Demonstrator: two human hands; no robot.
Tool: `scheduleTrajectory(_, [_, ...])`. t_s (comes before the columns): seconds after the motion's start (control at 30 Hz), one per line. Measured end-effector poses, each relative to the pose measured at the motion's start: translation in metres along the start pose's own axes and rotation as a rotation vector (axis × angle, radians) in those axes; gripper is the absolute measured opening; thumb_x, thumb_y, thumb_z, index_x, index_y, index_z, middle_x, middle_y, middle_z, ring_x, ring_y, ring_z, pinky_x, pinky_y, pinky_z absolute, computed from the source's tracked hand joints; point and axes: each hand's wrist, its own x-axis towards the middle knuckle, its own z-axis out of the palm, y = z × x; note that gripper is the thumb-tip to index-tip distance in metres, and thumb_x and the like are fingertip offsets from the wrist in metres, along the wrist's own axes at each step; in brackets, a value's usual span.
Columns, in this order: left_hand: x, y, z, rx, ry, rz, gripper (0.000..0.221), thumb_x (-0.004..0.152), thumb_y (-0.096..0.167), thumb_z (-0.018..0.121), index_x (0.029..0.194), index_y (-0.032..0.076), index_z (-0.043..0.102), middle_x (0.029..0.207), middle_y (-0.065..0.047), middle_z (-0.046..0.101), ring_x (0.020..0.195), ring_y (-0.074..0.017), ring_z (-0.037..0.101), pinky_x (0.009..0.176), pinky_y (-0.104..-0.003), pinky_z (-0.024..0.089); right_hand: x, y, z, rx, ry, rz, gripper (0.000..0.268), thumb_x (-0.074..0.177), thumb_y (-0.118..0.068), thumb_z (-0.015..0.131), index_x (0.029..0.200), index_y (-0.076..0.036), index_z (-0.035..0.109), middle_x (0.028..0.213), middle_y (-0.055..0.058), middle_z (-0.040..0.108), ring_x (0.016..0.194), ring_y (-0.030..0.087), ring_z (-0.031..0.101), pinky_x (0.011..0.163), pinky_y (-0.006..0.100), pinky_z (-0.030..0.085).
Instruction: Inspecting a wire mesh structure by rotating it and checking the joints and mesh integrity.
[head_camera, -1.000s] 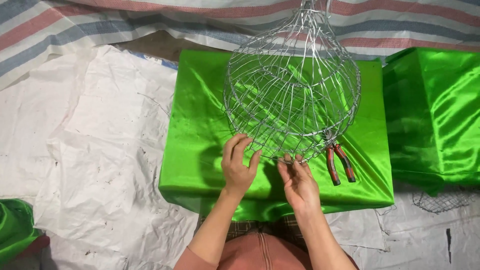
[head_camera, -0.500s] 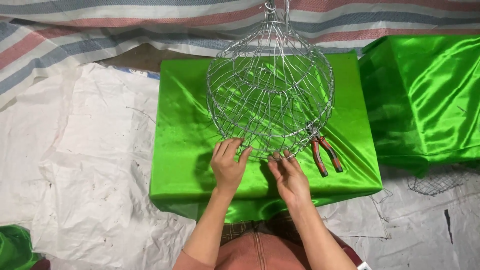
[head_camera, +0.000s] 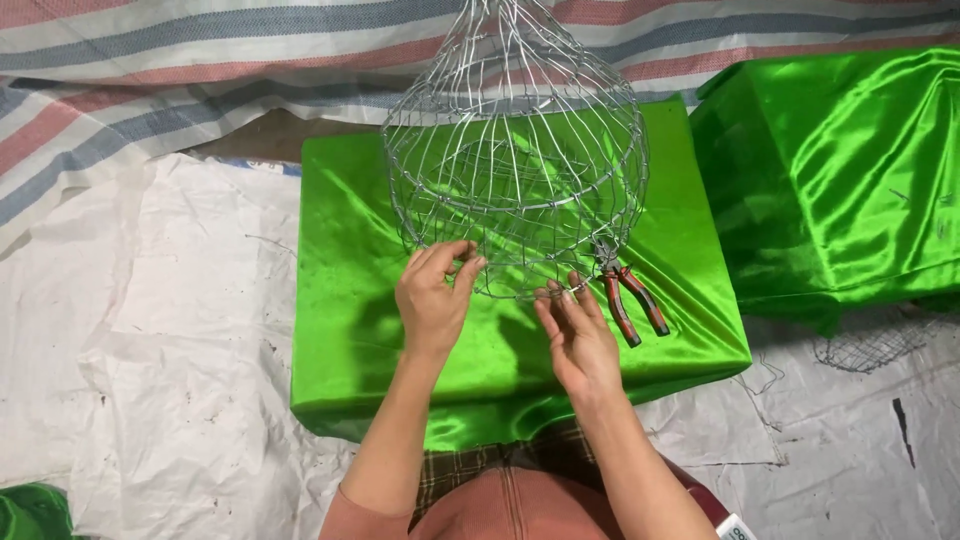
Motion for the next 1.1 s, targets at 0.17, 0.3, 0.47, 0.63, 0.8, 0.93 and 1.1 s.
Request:
scheduleTrajectory(0.17, [-0.006,-0.004,-0.026,-0.182,0.037,-0.053,0.017,0.096,0.013,0.071,0.107,0.001,0.074,0.090,-0.018,0.075,0.080,-0.0294,0.070,0.072,-0.040,0.056,-0.012,0.003,0.009,0.014,0.008,-0.006,0.046,0.096,0.002,0.058,0.141,-0.006,0.055,0.129,0.024,0.064,0.112,0.034,0.067,0.098,0.046,0.060])
scheduleTrajectory(0.3, [-0.036,-0.032,-0.050,-0.331,0.390,-0.379,0.016,0.099,0.003,0.061,0.113,0.004,0.068,0.100,-0.012,0.073,0.090,-0.0163,0.065,0.078,-0.027,0.054,-0.015,0.010,0.008,0.050,0.039,0.032,0.044,0.097,0.003,0.057,0.140,-0.007,0.056,0.130,0.023,0.064,0.115,0.036,0.065,0.100,0.046,0.059])
scheduleTrajectory(0.47, [-0.072,-0.055,-0.037,-0.393,0.436,-0.622,0.016,0.098,0.002,0.059,0.112,0.008,0.065,0.107,-0.004,0.070,0.092,-0.0099,0.060,0.076,-0.017,0.050,-0.023,0.022,0.015,0.049,0.054,0.085,0.048,0.098,0.004,0.054,0.144,-0.010,0.054,0.134,0.020,0.061,0.119,0.035,0.063,0.102,0.045,0.057])
scheduleTrajectory(0.63, [-0.075,-0.043,-0.009,-0.444,0.301,-0.732,0.024,0.097,0.002,0.060,0.119,0.009,0.065,0.118,-0.008,0.067,0.101,-0.0162,0.061,0.083,-0.027,0.052,-0.039,0.020,0.024,0.036,0.060,0.129,0.054,0.098,0.007,0.051,0.149,-0.011,0.050,0.138,0.017,0.058,0.122,0.033,0.061,0.103,0.041,0.056])
scheduleTrajectory(0.8, [-0.077,0.003,0.031,-0.629,0.267,-0.797,0.044,0.096,-0.005,0.053,0.137,0.005,0.043,0.140,-0.019,0.049,0.114,-0.0300,0.056,0.096,-0.040,0.051,-0.039,0.015,0.018,0.024,0.071,0.153,0.057,0.098,0.008,0.048,0.151,-0.012,0.048,0.139,0.016,0.056,0.124,0.032,0.060,0.104,0.039,0.055])
scheduleTrajectory(0.93, [-0.092,0.028,0.051,-0.633,0.272,-0.792,0.049,0.096,-0.004,0.051,0.140,0.006,0.032,0.148,-0.023,0.030,0.131,-0.0416,0.047,0.110,-0.053,0.045,-0.042,0.013,0.015,-0.017,0.058,0.132,0.061,0.097,0.011,0.047,0.153,-0.012,0.045,0.137,0.014,0.055,0.123,0.031,0.061,0.104,0.038,0.055])
scheduleTrajectory(1.1, [-0.098,0.027,0.057,-0.832,0.334,-0.883,0.051,0.100,-0.004,0.046,0.145,0.008,0.026,0.149,-0.028,0.026,0.137,-0.0443,0.044,0.115,-0.054,0.038,-0.040,0.010,0.017,-0.021,0.044,0.156,0.061,0.096,0.012,0.042,0.153,-0.009,0.043,0.139,0.015,0.051,0.130,0.030,0.056,0.108,0.038,0.051])
